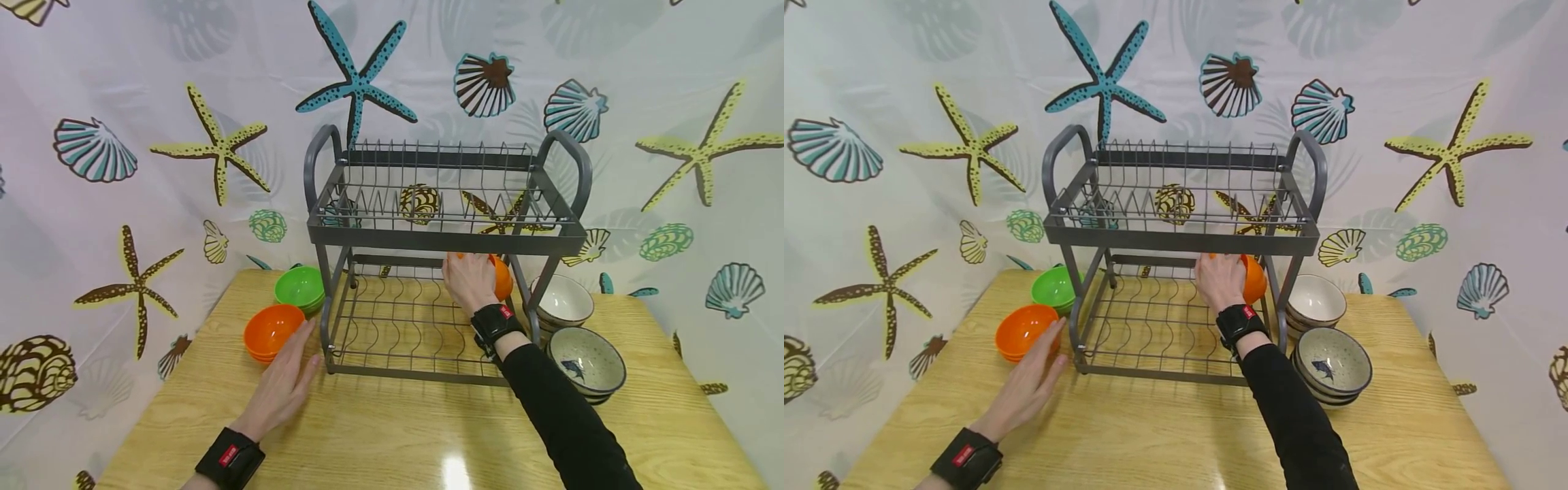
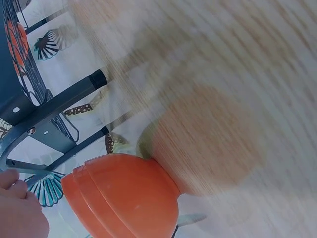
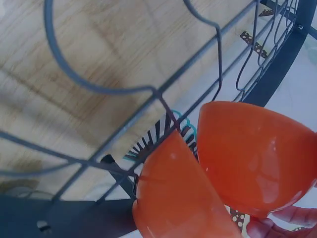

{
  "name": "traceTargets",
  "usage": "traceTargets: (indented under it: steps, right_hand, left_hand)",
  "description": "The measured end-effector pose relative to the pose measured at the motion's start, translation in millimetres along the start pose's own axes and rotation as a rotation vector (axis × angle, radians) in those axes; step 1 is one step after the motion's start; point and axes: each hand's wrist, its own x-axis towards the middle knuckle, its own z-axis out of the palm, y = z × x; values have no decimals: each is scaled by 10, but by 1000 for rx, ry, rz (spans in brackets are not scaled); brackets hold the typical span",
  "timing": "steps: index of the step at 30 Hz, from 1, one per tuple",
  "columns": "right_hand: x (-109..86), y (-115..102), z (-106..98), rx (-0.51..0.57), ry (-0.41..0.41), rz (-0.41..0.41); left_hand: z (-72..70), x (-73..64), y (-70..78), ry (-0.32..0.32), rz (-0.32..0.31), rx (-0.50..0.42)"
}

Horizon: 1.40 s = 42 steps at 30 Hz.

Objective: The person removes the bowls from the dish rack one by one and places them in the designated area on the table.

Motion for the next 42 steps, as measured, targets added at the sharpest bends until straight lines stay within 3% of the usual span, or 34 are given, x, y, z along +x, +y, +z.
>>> traceTargets:
  steps: [3, 7, 14, 21, 30, 35, 42]
  right_hand:
    - [6, 39, -13, 5, 92, -40]
    - [18, 66, -53, 23, 149, -90]
    - [30, 122, -144, 48, 111, -119]
    - [-32, 182, -230, 242, 101, -62]
    - [-152, 212, -303, 559, -77, 61]
    - [-234, 230, -349, 689, -197, 161]
    - [-367, 199, -405, 816, -278, 228]
  left_hand:
    - [3, 3, 8, 29, 29, 13]
    - [22, 16, 7, 88, 100, 23]
    - [59, 64, 38, 184, 253, 1]
    - [43, 98, 89, 172, 293, -14]
    - [52, 180, 237, 159, 330, -12]
    - [61, 231, 316, 163, 346, -12]
    - [86, 308, 430, 143, 365, -8]
